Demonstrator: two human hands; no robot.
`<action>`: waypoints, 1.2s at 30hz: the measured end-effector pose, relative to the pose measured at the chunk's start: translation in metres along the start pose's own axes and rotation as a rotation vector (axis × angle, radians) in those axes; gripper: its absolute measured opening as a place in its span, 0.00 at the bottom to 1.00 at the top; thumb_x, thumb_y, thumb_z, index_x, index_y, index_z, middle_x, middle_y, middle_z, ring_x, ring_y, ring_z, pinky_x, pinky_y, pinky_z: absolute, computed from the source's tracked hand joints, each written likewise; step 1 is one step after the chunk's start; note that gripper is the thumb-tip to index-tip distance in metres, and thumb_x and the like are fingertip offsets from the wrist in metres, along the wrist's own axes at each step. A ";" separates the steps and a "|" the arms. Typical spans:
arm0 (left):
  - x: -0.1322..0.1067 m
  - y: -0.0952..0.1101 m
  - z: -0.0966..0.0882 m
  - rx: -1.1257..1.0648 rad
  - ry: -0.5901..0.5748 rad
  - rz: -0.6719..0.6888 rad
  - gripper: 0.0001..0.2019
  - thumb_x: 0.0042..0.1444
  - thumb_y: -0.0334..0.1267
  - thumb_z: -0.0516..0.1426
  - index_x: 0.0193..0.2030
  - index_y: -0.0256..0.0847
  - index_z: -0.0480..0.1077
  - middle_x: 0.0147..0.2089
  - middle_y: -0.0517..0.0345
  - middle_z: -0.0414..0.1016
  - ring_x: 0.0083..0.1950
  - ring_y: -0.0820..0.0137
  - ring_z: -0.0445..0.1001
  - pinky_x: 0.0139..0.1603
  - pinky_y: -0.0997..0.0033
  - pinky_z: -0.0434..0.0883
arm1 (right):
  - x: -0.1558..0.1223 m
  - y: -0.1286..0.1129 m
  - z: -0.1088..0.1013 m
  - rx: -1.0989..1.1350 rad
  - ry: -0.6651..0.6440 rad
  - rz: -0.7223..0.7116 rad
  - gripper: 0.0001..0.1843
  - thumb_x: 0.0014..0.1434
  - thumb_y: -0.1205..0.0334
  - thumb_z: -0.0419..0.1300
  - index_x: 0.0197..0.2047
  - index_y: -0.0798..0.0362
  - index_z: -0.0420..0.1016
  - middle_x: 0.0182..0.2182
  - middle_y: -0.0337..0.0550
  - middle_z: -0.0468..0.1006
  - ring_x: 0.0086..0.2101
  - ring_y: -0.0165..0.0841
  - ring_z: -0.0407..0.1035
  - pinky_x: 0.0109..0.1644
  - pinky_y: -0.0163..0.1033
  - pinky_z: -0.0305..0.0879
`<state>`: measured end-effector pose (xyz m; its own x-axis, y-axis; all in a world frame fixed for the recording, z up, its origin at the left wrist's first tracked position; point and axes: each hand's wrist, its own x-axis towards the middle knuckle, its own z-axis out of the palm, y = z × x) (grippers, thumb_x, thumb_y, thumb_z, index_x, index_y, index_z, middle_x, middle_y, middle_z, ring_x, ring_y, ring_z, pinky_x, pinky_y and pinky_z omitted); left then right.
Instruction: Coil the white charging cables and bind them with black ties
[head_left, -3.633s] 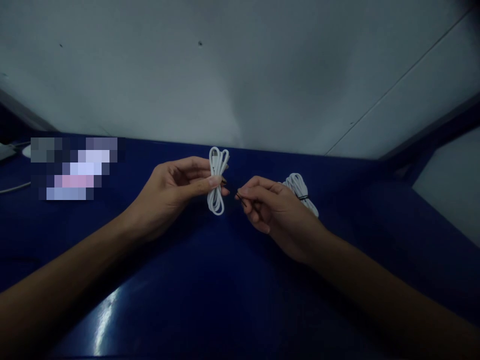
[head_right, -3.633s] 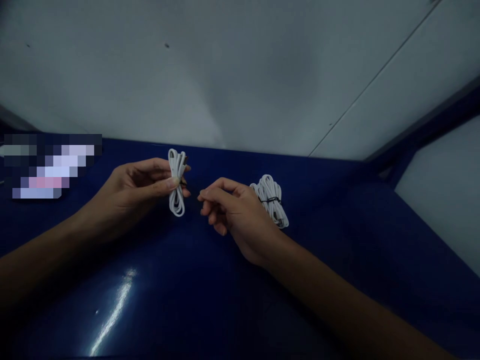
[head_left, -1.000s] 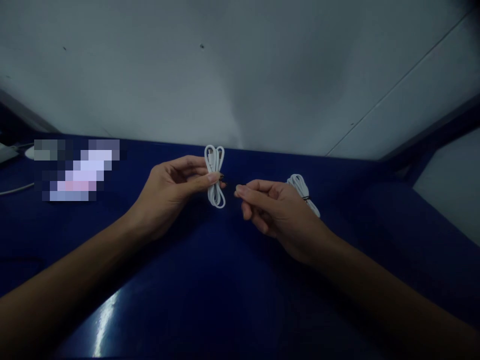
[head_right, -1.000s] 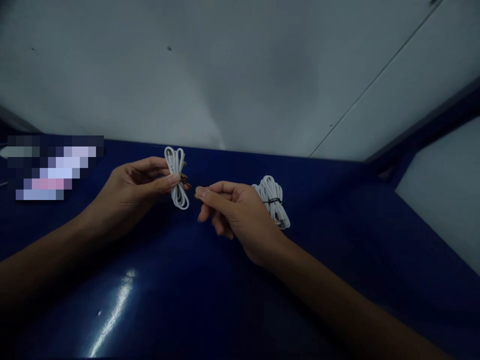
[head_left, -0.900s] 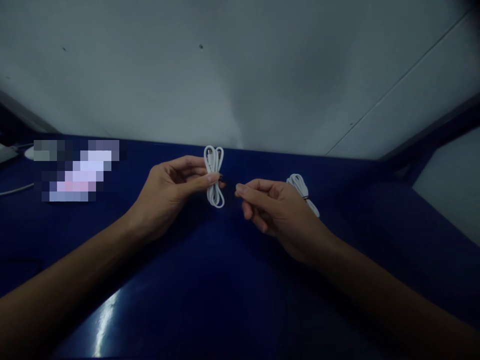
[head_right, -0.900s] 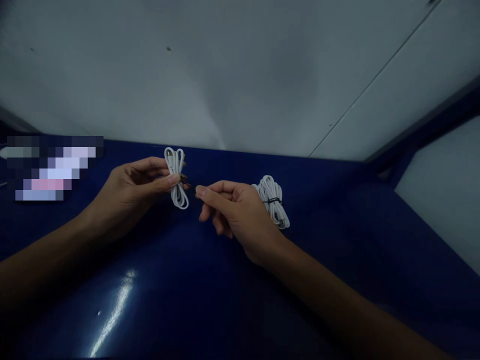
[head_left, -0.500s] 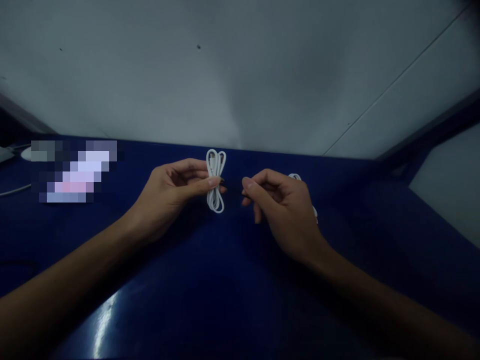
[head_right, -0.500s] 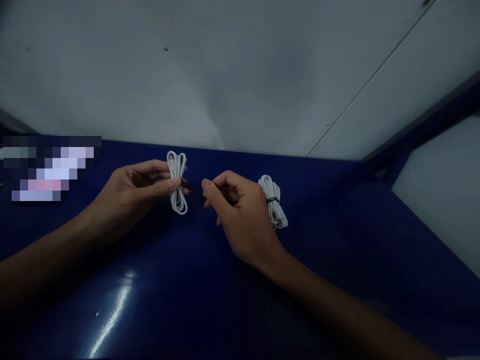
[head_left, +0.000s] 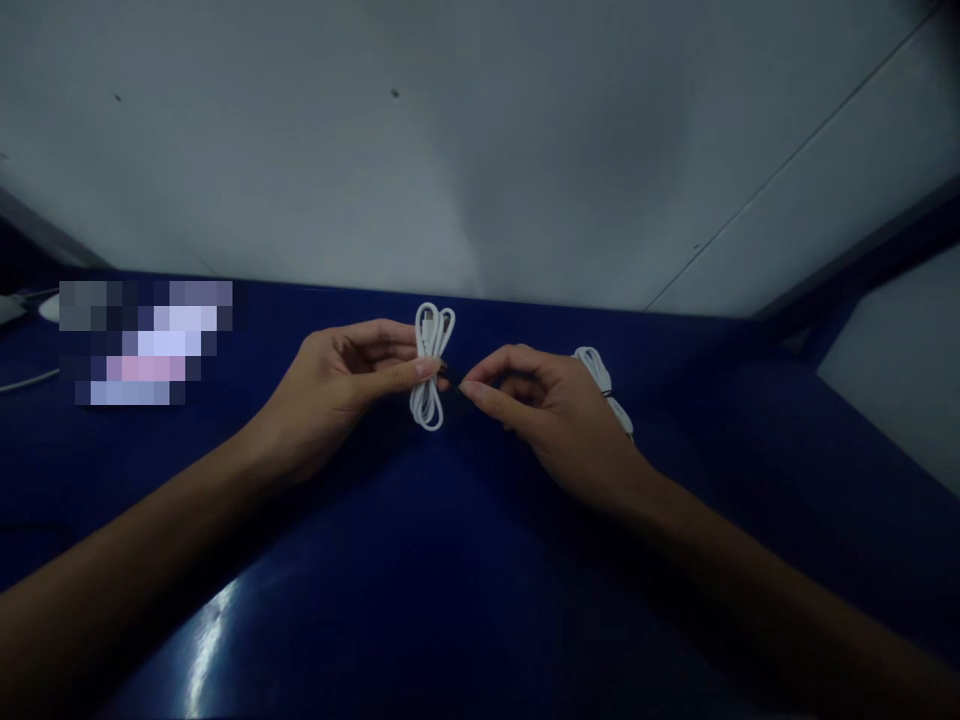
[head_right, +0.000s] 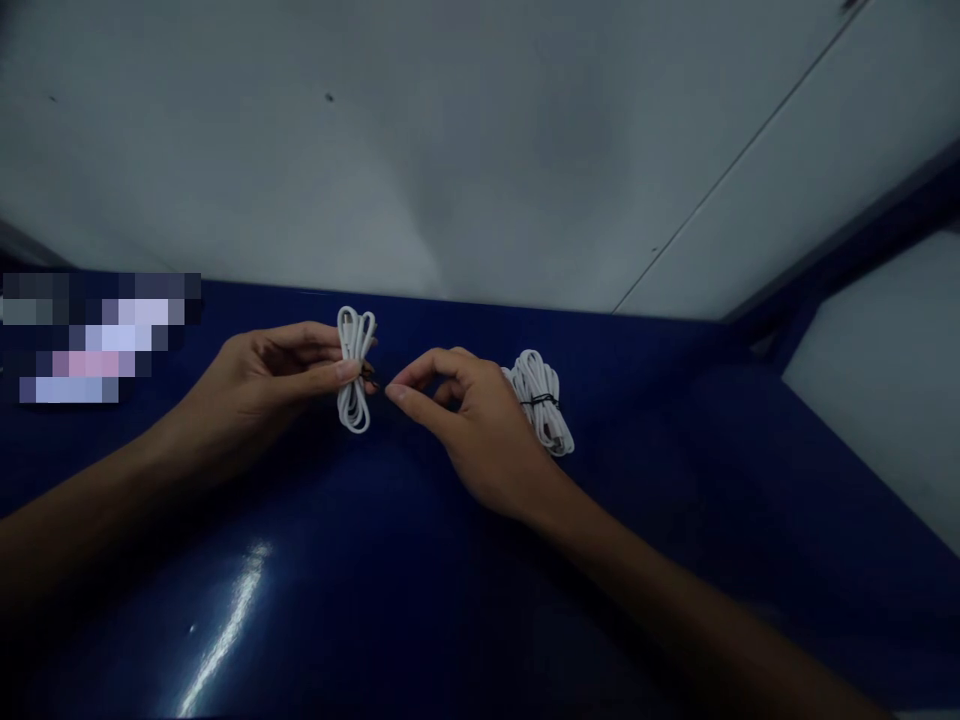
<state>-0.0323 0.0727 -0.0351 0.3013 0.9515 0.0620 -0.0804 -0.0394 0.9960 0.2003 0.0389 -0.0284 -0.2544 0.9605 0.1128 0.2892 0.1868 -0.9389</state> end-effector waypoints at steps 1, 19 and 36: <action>0.000 0.000 0.000 0.005 -0.003 -0.002 0.09 0.59 0.39 0.76 0.45 0.44 0.88 0.46 0.53 0.89 0.46 0.63 0.87 0.53 0.65 0.82 | 0.001 0.000 0.000 -0.017 0.000 -0.012 0.09 0.74 0.54 0.68 0.43 0.50 0.85 0.37 0.40 0.84 0.31 0.31 0.73 0.35 0.39 0.67; 0.000 0.005 0.007 0.055 0.051 0.071 0.10 0.56 0.36 0.77 0.43 0.43 0.86 0.43 0.55 0.89 0.43 0.64 0.87 0.50 0.66 0.83 | -0.001 0.005 -0.005 -0.271 0.117 -0.195 0.06 0.76 0.63 0.66 0.43 0.52 0.83 0.37 0.38 0.81 0.31 0.30 0.74 0.35 0.40 0.71; 0.003 0.001 0.004 -0.022 0.180 0.089 0.11 0.57 0.36 0.77 0.46 0.42 0.87 0.42 0.54 0.89 0.44 0.65 0.88 0.53 0.69 0.82 | -0.008 0.009 0.011 -0.313 0.459 -0.352 0.02 0.72 0.66 0.69 0.45 0.51 0.81 0.38 0.41 0.82 0.36 0.34 0.78 0.32 0.39 0.75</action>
<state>-0.0279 0.0748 -0.0338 0.1176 0.9838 0.1351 -0.1204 -0.1209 0.9853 0.1944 0.0308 -0.0415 0.0163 0.8085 0.5883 0.5327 0.4909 -0.6894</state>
